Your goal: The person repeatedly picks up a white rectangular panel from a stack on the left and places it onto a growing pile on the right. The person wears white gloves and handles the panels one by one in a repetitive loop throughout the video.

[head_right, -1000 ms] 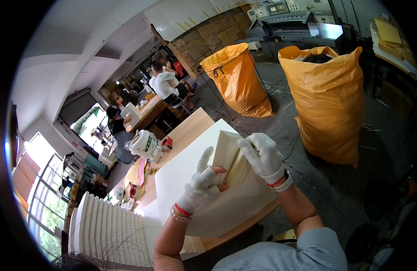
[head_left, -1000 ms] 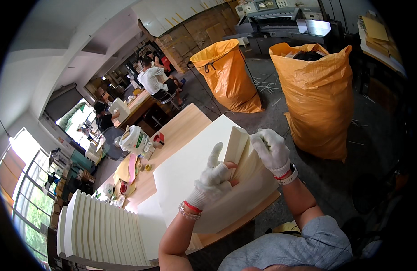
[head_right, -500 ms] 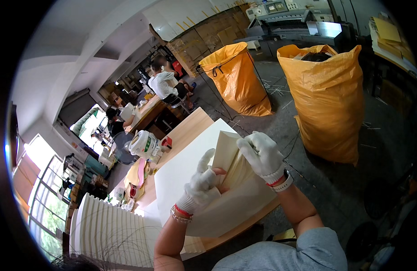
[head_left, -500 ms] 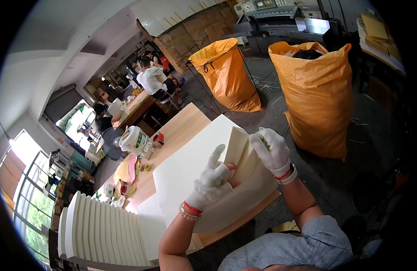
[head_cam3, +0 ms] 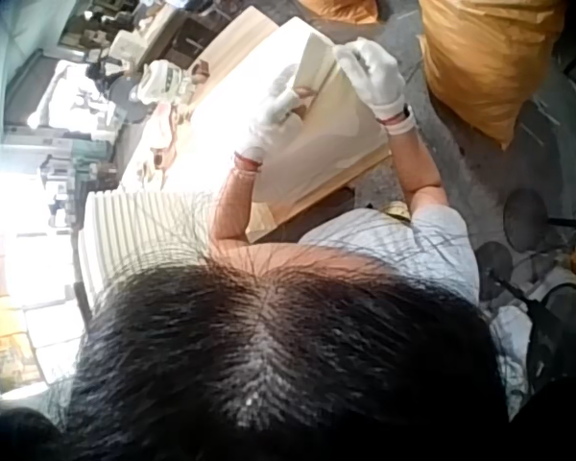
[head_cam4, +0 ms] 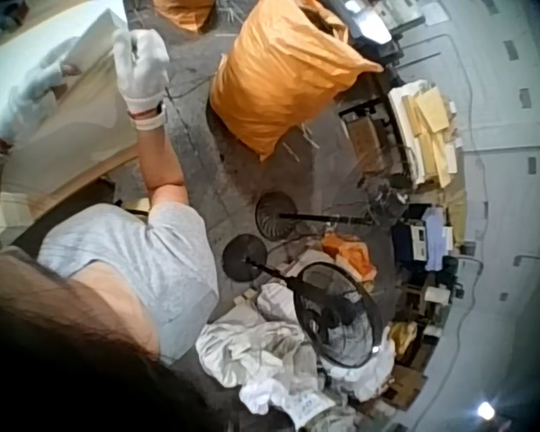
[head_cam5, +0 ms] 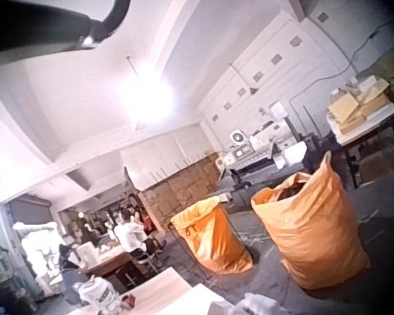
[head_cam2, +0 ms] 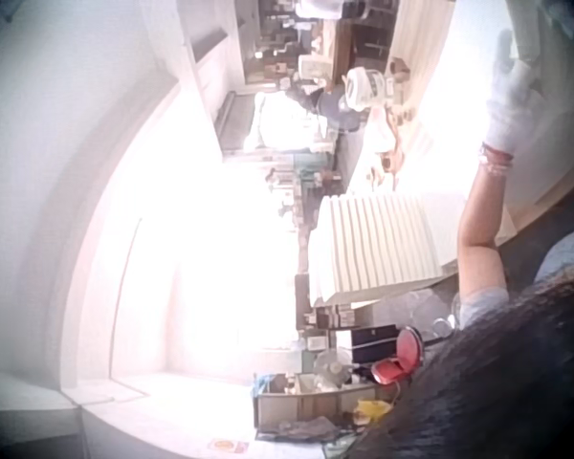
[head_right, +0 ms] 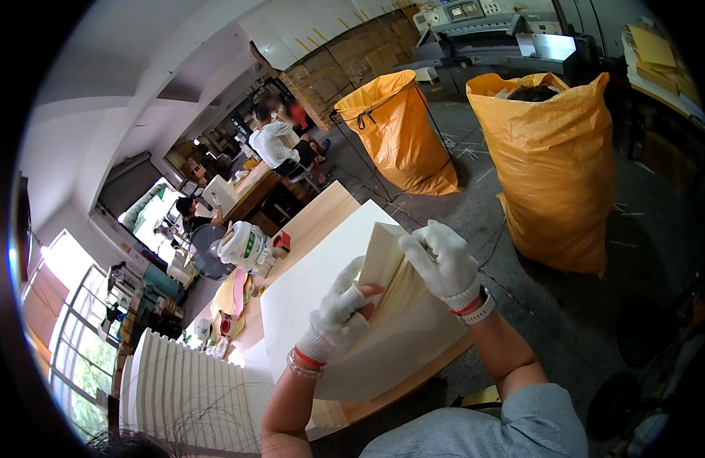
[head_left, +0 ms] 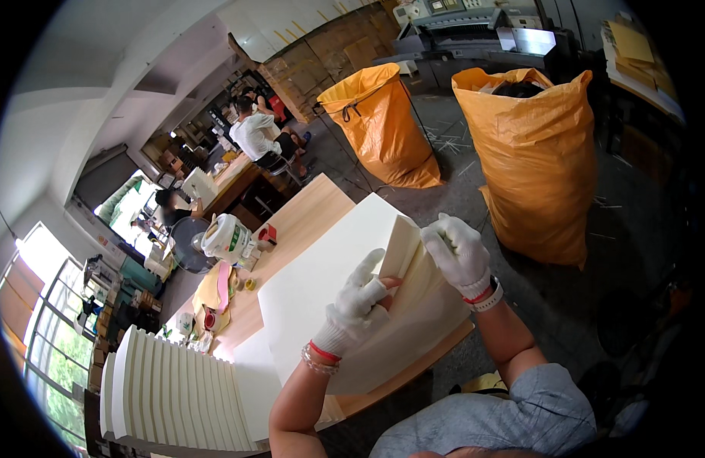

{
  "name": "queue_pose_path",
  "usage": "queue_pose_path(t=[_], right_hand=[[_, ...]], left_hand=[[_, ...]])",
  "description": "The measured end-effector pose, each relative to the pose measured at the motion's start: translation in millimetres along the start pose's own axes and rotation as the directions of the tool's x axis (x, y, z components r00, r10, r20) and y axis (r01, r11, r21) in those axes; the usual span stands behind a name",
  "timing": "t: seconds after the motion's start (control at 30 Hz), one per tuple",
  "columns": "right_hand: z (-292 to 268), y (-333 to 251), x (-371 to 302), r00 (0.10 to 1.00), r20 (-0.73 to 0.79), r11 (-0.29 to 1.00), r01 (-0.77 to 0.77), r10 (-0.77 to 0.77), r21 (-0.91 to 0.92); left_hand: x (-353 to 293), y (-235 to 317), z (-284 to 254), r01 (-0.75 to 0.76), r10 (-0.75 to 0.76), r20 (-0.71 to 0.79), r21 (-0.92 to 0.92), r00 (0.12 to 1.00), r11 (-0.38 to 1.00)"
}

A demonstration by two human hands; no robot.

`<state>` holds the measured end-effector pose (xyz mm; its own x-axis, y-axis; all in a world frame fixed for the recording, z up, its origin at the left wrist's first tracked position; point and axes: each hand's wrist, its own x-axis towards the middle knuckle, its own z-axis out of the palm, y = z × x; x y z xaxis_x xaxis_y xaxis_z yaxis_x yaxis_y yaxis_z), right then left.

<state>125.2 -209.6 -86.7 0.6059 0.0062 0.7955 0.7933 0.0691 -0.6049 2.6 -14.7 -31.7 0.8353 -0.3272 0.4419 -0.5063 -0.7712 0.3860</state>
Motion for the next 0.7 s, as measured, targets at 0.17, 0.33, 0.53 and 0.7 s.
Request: queue_pose_path(t=[0.17,0.33,0.53,0.7], right_hand=[[1,-1,-1,1.0,-0.008,1.0,-0.013,0.013,0.0],[-1,-1,-1,1.0,-0.01,1.0,-0.008,0.008,0.006],[-14,-15,1,0.979,-0.054,0.962,0.182,-0.196,-0.203],[-14,-40,-30,0.754,0.628,0.821,0.475,-0.192,-0.318]], left_hand=[[-3,1,4,0.079,-0.081,-0.033,-0.066,0.996,0.995],[-4,-6,5,0.046,-0.049,-0.031,-0.086,0.998,0.995],[-6,2,1,-0.025,0.028,-0.064,0.044,0.998,0.999],[-14,21,6,-0.045,0.059,-0.024,0.39,0.998,0.92]])
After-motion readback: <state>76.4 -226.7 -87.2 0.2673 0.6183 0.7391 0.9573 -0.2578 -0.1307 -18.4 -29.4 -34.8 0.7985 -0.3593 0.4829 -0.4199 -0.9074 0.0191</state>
